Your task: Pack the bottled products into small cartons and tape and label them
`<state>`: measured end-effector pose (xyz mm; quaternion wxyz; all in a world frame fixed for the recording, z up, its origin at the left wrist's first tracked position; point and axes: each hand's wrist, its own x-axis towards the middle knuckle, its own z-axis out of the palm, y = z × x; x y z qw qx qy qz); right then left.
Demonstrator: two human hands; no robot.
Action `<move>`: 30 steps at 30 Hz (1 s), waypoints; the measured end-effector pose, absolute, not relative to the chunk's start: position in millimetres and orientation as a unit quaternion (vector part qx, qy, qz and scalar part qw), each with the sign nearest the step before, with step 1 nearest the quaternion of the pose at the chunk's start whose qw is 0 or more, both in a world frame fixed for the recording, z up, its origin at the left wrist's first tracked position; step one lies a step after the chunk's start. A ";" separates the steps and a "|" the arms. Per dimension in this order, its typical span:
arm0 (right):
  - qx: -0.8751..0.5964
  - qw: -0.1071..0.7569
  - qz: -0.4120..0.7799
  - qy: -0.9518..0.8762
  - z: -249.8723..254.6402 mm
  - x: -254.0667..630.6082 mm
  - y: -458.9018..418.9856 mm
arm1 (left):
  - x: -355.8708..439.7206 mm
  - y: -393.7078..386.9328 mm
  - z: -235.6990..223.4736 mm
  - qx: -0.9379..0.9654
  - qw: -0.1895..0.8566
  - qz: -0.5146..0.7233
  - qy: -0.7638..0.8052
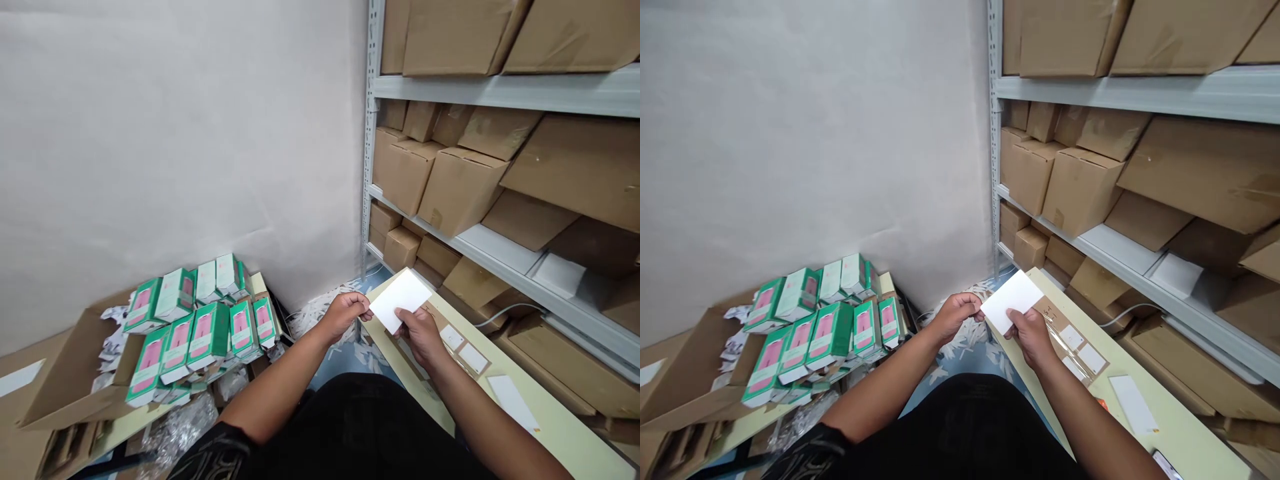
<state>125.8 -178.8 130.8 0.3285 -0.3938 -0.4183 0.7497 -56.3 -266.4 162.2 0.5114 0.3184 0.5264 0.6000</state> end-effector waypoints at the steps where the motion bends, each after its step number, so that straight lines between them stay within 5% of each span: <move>1: -0.391 0.324 0.750 -0.423 130.1 119.5 -181.9 | -61.7 -272.0 162.4 0.316 0.510 0.603 0.526; 30: -0.375 0.262 0.749 -0.480 131.1 -98.7 -346.4 | -268.1 -453.2 139.3 0.265 0.526 0.646 0.484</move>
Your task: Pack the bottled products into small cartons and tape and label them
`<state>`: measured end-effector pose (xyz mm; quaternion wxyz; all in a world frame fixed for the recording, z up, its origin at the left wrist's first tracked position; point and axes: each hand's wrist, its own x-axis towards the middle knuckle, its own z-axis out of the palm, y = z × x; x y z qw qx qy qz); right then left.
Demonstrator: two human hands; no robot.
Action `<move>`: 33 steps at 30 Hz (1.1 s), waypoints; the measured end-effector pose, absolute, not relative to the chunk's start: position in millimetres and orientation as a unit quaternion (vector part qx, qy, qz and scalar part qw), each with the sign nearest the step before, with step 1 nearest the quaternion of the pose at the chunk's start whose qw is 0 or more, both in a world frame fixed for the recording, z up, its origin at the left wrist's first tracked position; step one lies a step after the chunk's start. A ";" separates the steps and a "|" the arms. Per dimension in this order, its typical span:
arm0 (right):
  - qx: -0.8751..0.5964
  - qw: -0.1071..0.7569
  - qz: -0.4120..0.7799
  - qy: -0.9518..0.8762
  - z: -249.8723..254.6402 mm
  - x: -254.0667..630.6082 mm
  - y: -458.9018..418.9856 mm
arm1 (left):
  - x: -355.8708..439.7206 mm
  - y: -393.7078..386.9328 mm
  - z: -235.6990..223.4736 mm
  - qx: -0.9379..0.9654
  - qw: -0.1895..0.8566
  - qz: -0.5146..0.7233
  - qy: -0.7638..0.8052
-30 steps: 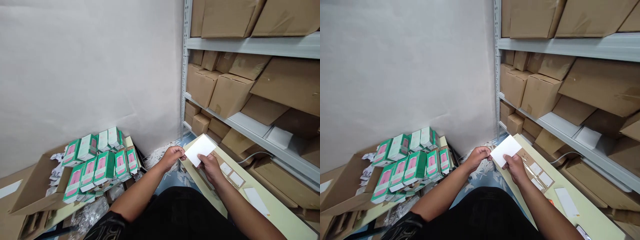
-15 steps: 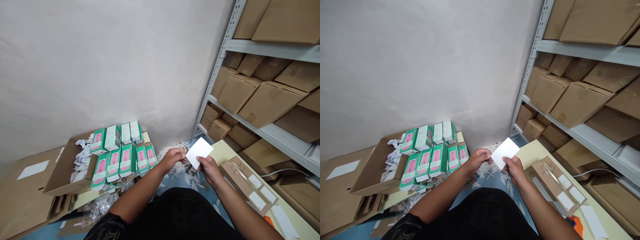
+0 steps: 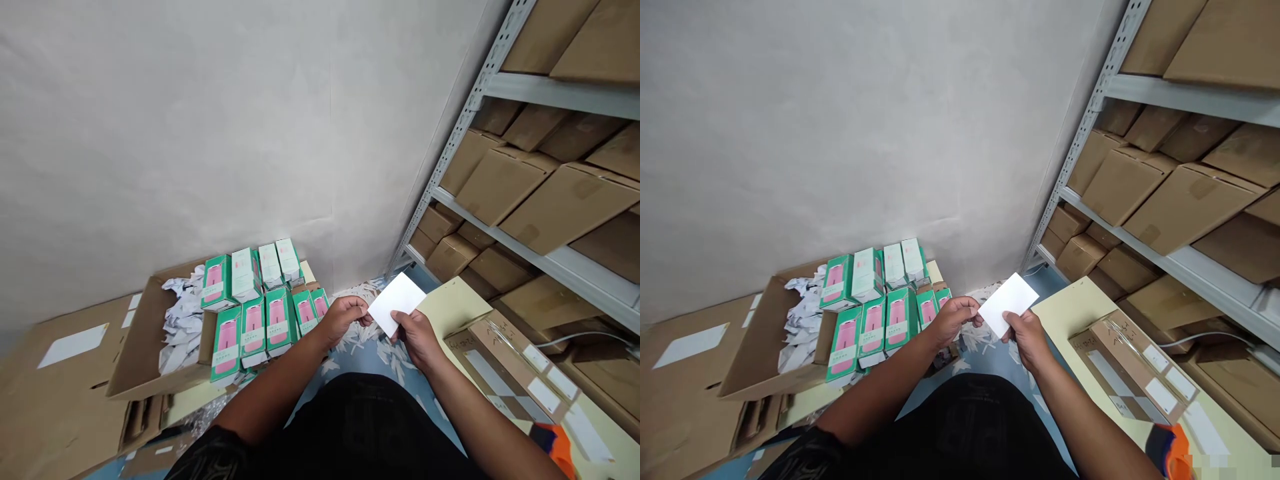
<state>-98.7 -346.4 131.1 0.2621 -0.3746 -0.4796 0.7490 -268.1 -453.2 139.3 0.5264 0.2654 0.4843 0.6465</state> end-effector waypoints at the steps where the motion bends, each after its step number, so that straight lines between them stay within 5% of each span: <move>1: -0.375 0.264 0.749 -0.479 130.4 -97.1 -346.0 | -267.4 -452.3 139.2 0.267 0.527 0.645 0.485; 23: -0.415 0.260 0.779 -0.390 115.2 4.2 -275.7 | -174.8 -338.1 144.4 0.337 0.578 0.605 0.432; 29: -0.470 0.469 0.500 -0.555 117.6 48.8 -247.7 | -146.6 -307.0 157.0 0.349 0.577 0.585 0.451; 33: -0.344 0.443 0.420 -0.714 141.4 65.1 -244.9 | -125.0 -288.3 158.4 0.386 0.567 0.561 0.463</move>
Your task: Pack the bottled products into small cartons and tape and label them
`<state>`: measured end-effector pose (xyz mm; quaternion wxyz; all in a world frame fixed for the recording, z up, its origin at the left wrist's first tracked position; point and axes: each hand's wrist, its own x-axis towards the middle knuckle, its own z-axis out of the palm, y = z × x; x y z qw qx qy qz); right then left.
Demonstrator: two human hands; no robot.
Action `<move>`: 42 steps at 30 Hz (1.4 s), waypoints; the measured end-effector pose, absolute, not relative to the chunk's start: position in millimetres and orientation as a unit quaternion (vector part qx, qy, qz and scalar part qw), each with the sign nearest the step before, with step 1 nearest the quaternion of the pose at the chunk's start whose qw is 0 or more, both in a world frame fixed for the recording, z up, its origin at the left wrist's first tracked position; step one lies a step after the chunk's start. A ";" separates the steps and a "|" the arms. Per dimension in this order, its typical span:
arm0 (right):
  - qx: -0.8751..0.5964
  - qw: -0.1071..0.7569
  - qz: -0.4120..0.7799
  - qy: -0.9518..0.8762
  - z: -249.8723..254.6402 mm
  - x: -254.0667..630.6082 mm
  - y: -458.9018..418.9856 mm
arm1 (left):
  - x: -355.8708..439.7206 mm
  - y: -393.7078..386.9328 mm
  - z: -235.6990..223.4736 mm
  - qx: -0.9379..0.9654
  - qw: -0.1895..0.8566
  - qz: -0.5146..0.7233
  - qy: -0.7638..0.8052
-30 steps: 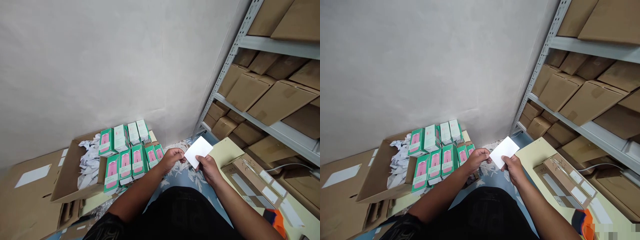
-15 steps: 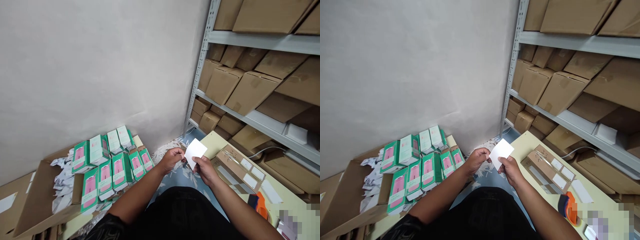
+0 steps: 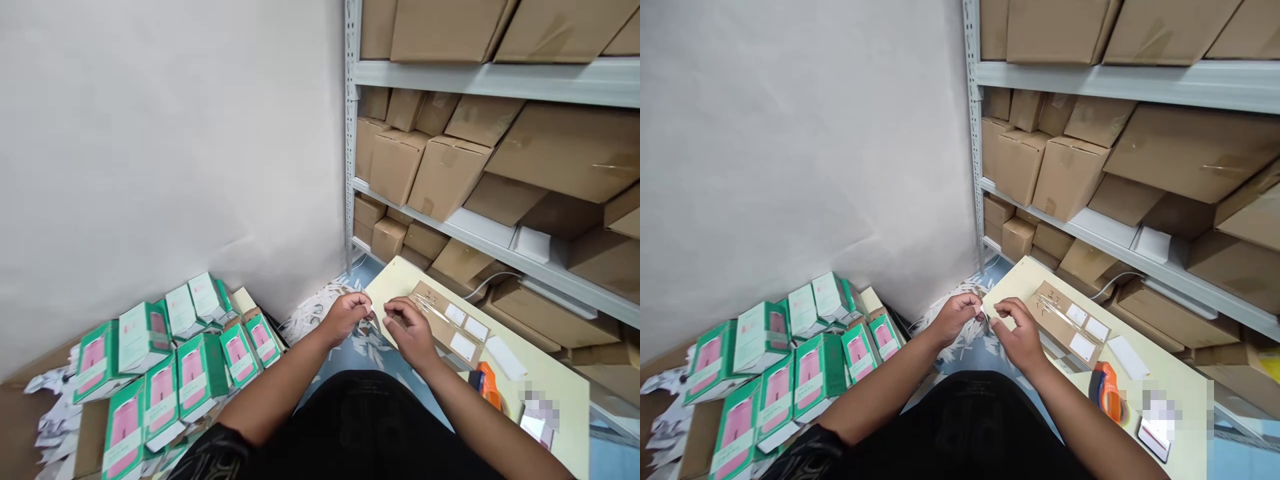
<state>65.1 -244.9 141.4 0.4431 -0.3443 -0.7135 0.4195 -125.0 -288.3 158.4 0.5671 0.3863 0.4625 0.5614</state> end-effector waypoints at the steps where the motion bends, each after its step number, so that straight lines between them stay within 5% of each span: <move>1: -0.324 0.434 0.417 -0.730 146.6 67.5 -244.5 | -119.2 -283.4 157.7 0.397 0.563 0.554 0.467; 20: -0.340 0.433 0.337 -0.764 154.4 175.4 -188.7 | 0.6 -212.2 155.3 0.432 0.573 0.509 0.475; 33: -0.304 0.467 0.086 -0.826 161.7 183.3 -177.2 | 16.2 -182.4 159.8 0.377 0.612 0.556 0.417; 38: -0.357 0.497 0.171 -0.772 159.7 186.9 -180.5 | 0.1 -166.4 164.1 0.328 0.634 0.562 0.418; 42: -0.463 0.445 0.418 -0.643 156.7 188.4 -178.4 | -17.6 -153.7 177.5 0.334 0.648 0.567 0.384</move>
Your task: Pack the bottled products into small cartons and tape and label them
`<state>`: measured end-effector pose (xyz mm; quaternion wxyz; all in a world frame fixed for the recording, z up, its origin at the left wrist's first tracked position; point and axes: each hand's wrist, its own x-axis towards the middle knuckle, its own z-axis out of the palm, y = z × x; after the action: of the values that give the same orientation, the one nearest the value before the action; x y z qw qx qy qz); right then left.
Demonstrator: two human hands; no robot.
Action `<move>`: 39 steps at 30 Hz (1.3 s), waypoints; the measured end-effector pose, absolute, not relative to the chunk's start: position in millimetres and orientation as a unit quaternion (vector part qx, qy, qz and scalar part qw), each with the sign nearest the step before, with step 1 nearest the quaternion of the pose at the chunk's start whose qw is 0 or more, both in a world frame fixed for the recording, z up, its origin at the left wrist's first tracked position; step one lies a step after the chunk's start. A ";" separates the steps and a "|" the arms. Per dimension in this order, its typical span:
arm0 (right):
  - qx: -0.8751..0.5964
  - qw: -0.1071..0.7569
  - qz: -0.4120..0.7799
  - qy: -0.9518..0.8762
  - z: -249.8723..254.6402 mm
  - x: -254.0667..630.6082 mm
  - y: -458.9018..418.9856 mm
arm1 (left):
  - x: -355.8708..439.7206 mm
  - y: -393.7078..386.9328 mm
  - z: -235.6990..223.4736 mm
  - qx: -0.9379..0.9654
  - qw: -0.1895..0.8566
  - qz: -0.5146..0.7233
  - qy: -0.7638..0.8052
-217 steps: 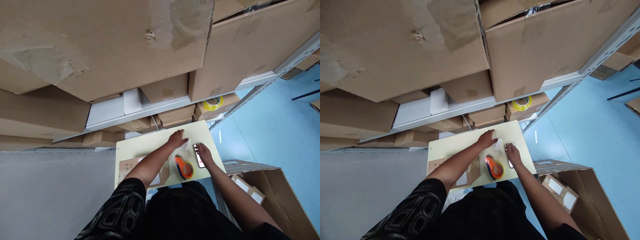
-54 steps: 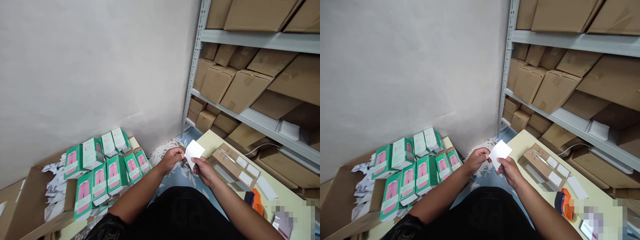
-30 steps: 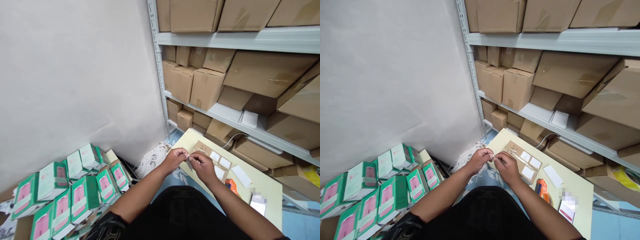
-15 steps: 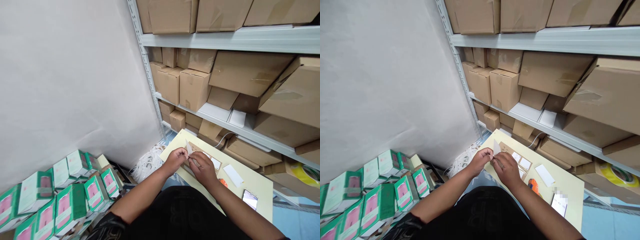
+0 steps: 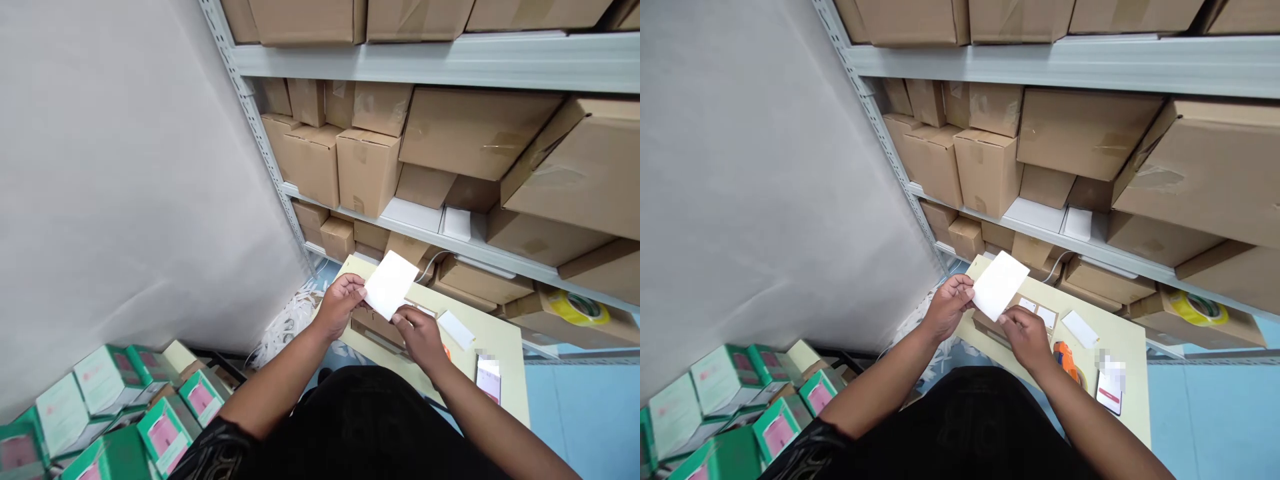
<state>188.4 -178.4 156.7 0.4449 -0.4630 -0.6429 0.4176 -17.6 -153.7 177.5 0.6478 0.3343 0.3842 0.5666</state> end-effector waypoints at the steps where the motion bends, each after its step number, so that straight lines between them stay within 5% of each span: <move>1: -0.461 0.431 0.498 -0.595 156.1 186.8 -177.6 | -20.9 -151.0 180.6 0.348 0.650 0.559 0.381; 5: -0.429 0.466 0.630 -0.449 156.0 176.8 -174.8 | -25.6 -144.0 185.6 0.427 0.633 0.513 0.391; 10: -0.515 0.502 0.356 -0.598 162.5 185.2 -168.0 | -23.9 -142.6 177.9 0.482 0.586 0.490 0.429; 16: -0.411 0.469 0.023 -0.782 176.6 214.1 -158.7 | -26.0 -148.9 177.5 0.469 0.631 0.465 0.408; 28: -0.416 0.445 -0.095 -0.788 172.5 228.6 -152.7 | -20.6 -178.8 201.7 0.467 0.748 0.344 0.322; 33: -0.488 0.519 0.001 -0.701 164.9 226.7 -155.1 | -14.4 -185.0 204.1 0.456 0.703 0.397 0.374; 36: -0.499 0.564 0.285 -0.593 163.3 219.9 -159.8 | -12.0 -183.6 202.2 0.469 0.665 0.424 0.397; 39: -0.438 0.481 0.588 -0.481 169.3 211.1 -165.4 | -11.4 -181.7 199.7 0.508 0.632 0.417 0.410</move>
<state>211.1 -165.4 169.3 0.4807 -0.4384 -0.4805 0.5881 -11.4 -181.7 199.7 0.6323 0.5081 0.4104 0.4167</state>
